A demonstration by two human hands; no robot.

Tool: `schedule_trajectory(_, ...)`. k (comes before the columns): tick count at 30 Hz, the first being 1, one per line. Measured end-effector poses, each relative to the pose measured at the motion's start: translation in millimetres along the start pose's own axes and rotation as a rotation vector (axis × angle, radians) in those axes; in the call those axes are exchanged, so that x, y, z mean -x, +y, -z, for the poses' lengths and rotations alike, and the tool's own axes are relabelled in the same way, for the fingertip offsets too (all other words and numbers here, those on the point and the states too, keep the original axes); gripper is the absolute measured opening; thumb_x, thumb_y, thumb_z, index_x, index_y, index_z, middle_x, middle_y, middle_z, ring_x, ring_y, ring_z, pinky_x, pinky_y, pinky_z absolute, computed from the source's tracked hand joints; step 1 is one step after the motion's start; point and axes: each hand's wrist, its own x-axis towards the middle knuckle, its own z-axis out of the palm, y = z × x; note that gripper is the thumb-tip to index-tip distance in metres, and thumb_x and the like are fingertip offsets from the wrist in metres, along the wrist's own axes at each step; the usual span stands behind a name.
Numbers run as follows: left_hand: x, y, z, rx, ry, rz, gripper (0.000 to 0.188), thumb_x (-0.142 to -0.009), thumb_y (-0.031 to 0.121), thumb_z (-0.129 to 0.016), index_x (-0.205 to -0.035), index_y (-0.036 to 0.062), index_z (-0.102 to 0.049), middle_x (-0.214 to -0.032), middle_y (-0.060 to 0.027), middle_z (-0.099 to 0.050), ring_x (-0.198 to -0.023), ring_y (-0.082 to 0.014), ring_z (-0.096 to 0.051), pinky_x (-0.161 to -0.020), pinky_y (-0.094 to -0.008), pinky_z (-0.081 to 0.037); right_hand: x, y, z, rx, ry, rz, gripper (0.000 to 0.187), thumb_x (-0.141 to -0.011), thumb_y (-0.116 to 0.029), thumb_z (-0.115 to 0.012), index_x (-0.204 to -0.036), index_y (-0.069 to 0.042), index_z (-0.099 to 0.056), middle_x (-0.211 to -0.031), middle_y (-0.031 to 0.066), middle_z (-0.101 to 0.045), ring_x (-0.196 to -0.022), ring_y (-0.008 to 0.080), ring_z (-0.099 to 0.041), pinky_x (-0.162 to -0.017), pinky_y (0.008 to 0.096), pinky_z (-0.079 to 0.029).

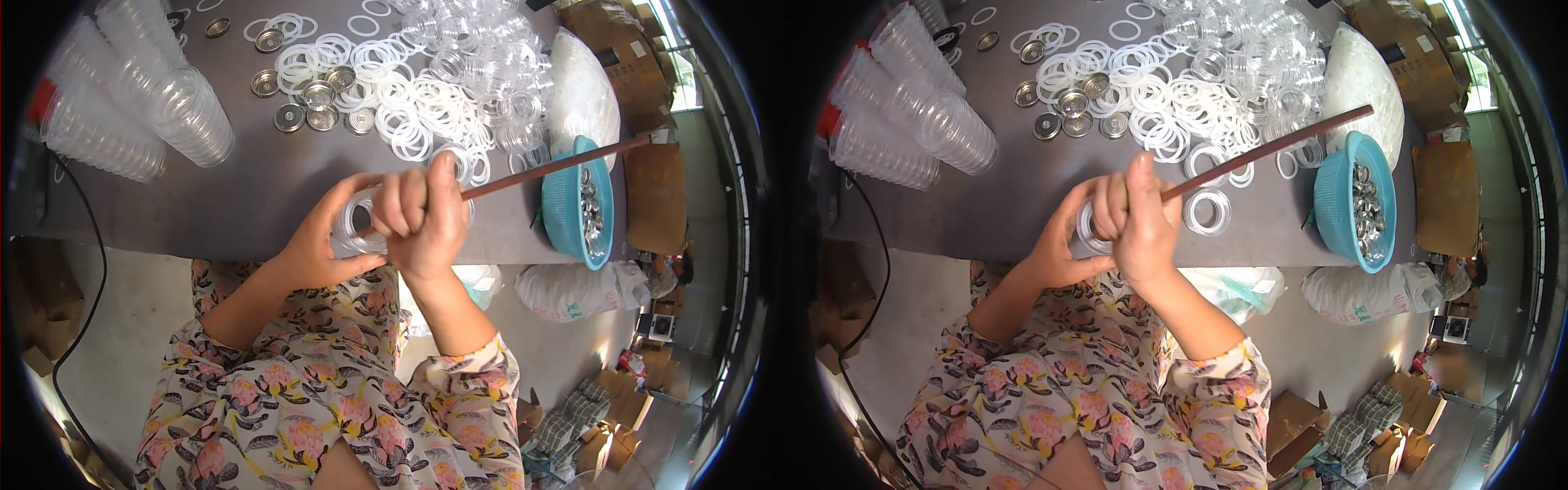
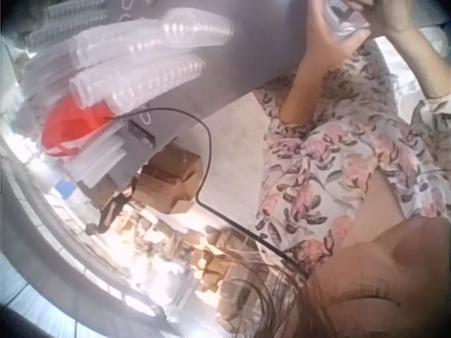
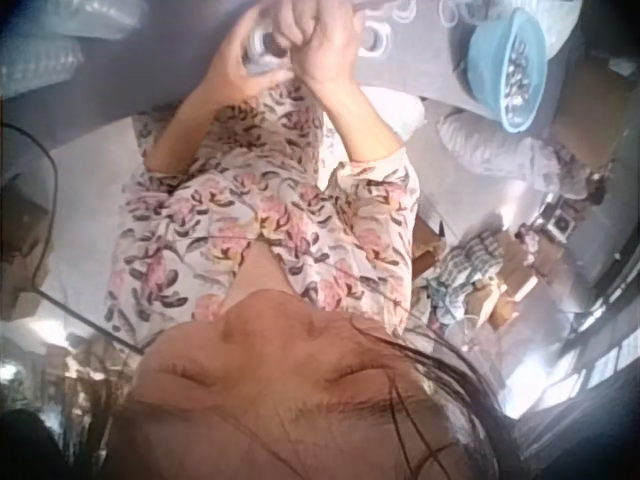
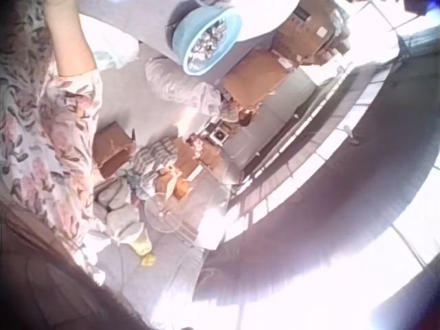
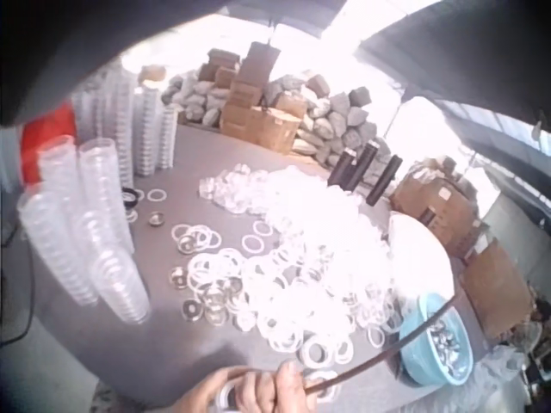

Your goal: The person assembles clear plastic cups by inserting white plastic rings into the rims. They use a thin wooden stick to press the rings securely into place. The person handles the cups one at a time, picking them from a stack, inserting the ring, and placing the finished unit back into a stack.

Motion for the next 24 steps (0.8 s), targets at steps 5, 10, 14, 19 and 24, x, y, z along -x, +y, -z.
schedule_trajectory(5,-1.7,-1.1,0.6,-0.010,-0.004,-0.023,0.080,-0.067,0.008,-0.073,-0.133,-0.0004,-0.029,-0.129,-0.0130,-0.042,-0.121,-0.0213,-0.041,-0.101,-0.0336,-0.032,-29.9,-3.7,-0.6,0.240,0.048,0.232,0.055,-0.097,-0.036,-0.034,-0.048,-0.014,-0.026,-0.043,-0.0031,-0.022,-0.036,0.0096,-0.021,-0.035,0.0249,-0.016)
schedule_trajectory(10,-2.7,-1.2,-0.8,0.026,-0.010,-0.029,0.077,-0.068,0.007,-0.072,-0.133,0.0001,-0.030,-0.130,-0.0134,-0.041,-0.121,-0.0213,-0.040,-0.101,-0.0342,-0.031,-14.9,-52.8,65.6,0.269,0.215,0.278,0.052,-0.096,-0.037,-0.036,-0.049,-0.014,-0.031,-0.045,-0.0017,-0.031,-0.037,0.0078,-0.021,-0.035,0.0236,-0.014)
schedule_trajectory(14,-3.1,-4.0,-0.8,-0.013,-0.028,-0.052,0.078,-0.068,0.007,-0.071,-0.133,0.0003,-0.029,-0.129,-0.0134,-0.041,-0.121,-0.0213,-0.040,-0.101,-0.0345,-0.030,31.1,-9.3,146.0,1.351,0.329,0.209,0.020,-0.082,-0.016,-0.063,-0.069,-0.001,-0.062,-0.061,0.0073,-0.055,-0.050,0.0133,-0.049,-0.045,0.0266,-0.038)
schedule_trajectory(19,-2.2,-6.1,-3.3,0.030,-0.012,-0.045,0.079,-0.068,0.006,-0.071,-0.134,0.0000,-0.029,-0.131,-0.0138,-0.040,-0.122,-0.0216,-0.039,-0.102,-0.0345,-0.029,69.3,21.3,147.0,1.627,0.319,0.161,0.013,-0.074,-0.009,-0.069,-0.084,-0.001,-0.067,-0.088,0.0088,-0.061,-0.067,0.0133,-0.060,-0.059,0.0250,-0.046)
schedule_trajectory(24,-2.7,-5.8,0.5,0.004,-0.023,-0.030,0.081,-0.067,0.006,-0.073,-0.134,-0.0001,-0.028,-0.133,-0.0149,-0.039,-0.125,-0.0225,-0.037,-0.104,-0.0352,-0.028,63.2,-6.5,121.5,1.117,0.338,0.236,0.021,-0.071,0.002,-0.069,-0.091,-0.003,-0.068,-0.093,0.0057,-0.063,-0.061,0.0061,-0.050,-0.050,0.0188,-0.038)
